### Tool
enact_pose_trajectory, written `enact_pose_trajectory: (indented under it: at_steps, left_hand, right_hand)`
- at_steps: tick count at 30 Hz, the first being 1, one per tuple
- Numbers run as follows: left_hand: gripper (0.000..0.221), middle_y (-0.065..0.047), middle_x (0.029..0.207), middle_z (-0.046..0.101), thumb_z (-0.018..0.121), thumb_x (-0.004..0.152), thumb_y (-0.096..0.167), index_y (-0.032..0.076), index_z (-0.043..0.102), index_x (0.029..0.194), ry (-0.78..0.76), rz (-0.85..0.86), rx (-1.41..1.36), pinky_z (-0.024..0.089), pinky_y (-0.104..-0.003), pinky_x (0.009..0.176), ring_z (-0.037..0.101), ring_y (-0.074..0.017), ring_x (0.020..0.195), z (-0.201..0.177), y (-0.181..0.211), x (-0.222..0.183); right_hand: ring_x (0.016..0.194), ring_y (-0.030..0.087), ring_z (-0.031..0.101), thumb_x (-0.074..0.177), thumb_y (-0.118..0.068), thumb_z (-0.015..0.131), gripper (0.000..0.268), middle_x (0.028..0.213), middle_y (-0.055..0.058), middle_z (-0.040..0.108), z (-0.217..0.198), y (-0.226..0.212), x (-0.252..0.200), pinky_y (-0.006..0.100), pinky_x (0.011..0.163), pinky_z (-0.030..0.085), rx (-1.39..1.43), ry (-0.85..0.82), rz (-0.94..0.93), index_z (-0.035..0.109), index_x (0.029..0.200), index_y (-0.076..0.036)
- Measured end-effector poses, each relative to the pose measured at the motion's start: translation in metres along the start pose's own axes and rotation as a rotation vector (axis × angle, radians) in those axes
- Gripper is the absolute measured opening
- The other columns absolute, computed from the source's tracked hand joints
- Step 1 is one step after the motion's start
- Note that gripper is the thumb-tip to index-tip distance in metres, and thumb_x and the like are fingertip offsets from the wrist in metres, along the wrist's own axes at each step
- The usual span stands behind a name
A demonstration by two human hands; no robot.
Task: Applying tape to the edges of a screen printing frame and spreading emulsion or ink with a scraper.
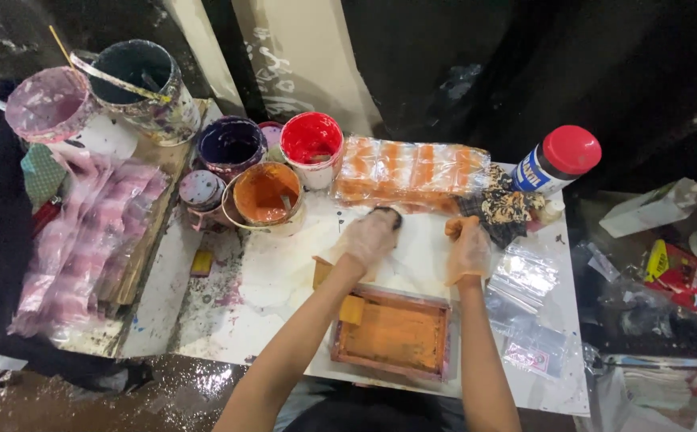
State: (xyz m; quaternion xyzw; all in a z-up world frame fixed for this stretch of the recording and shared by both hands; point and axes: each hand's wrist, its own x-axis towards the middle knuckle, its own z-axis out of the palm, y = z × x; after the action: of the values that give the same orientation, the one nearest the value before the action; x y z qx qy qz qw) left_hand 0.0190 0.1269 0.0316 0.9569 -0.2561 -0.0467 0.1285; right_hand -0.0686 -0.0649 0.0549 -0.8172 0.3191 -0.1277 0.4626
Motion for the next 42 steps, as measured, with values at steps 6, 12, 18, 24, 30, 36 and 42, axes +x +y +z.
enact_pose_trajectory:
  at_steps: [6,12,18,24,30,36,42]
  left_hand:
    - [0.027,-0.009,0.093,0.071,0.05,0.098,0.04,0.017,0.061,0.107,-0.008,-0.188,-0.101,0.062,-0.039,0.08,0.075,-0.027,0.095,-0.074,-0.028,-0.046]
    - [0.024,-0.013,0.099,0.07,0.052,0.102,0.024,0.007,0.061,0.116,-0.074,-0.306,-0.216,0.062,-0.043,0.085,0.074,-0.0333,0.096,-0.117,-0.038,-0.08]
    - [0.03,-0.017,0.097,0.075,0.065,0.096,0.021,0.008,0.071,0.122,-0.002,-0.265,-0.993,0.066,-0.037,0.072,0.075,-0.0275,0.093,-0.098,-0.029,-0.062]
    - [0.051,-0.021,0.128,0.065,0.065,0.092,0.009,0.013,0.057,0.142,0.105,-0.155,-1.217,0.059,-0.042,0.095,0.068,-0.0335,0.111,-0.129,0.007,-0.071]
    - [0.06,-0.011,0.14,0.058,0.068,0.092,0.009,0.016,0.052,0.15,0.227,-0.199,-1.112,0.053,-0.032,0.099,0.058,-0.0243,0.127,-0.151,-0.01,-0.111]
    - [0.043,-0.016,0.113,0.065,0.063,0.094,-0.002,0.004,0.065,0.136,0.518,-0.35,-1.406,0.065,-0.035,0.079,0.066,-0.0201,0.096,-0.13,-0.045,-0.148]
    - [0.038,-0.027,0.106,0.069,0.062,0.1,0.019,-0.005,0.063,0.129,0.688,-0.404,-1.058,0.061,-0.047,0.078,0.07,-0.0358,0.097,-0.112,-0.093,-0.183]
  right_hand:
    - [0.083,0.02,0.063,0.108,-0.038,0.026,0.061,0.072,0.001,0.064,0.014,0.005,0.013,0.029,0.086,0.045,0.137,0.011,0.025,0.071,0.07,-0.02]
    - [0.089,0.036,0.068,0.099,-0.032,0.051,0.04,0.082,0.017,0.072,0.008,-0.027,-0.019,0.041,0.089,0.053,-0.328,-0.064,-0.283,0.078,0.087,-0.004]
    - [0.074,0.003,0.059,0.098,-0.027,0.054,0.033,0.081,-0.007,0.06,0.003,-0.128,-0.08,0.011,0.072,0.05,0.742,-0.479,0.186,0.078,0.111,-0.008]
    - [0.117,0.029,0.066,0.074,-0.016,0.086,0.047,0.122,0.011,0.073,0.053,-0.072,-0.023,0.038,0.1,0.054,0.084,-0.259,-0.411,0.078,0.121,-0.018]
    - [0.085,0.01,0.071,0.065,-0.034,0.094,0.03,0.084,-0.01,0.071,0.115,-0.071,-0.028,0.026,0.076,0.059,0.017,-0.164,-0.157,0.08,0.092,-0.03]
    - [0.074,0.019,0.068,0.069,-0.026,0.093,0.027,0.07,0.003,0.063,0.183,-0.051,-0.062,0.033,0.069,0.053,0.131,-0.272,-0.314,0.07,0.078,-0.014]
    - [0.069,0.016,0.06,0.08,-0.026,0.088,0.024,0.068,0.004,0.061,0.231,-0.077,-0.11,0.032,0.067,0.052,0.305,-0.458,-0.388,0.069,0.077,-0.012]
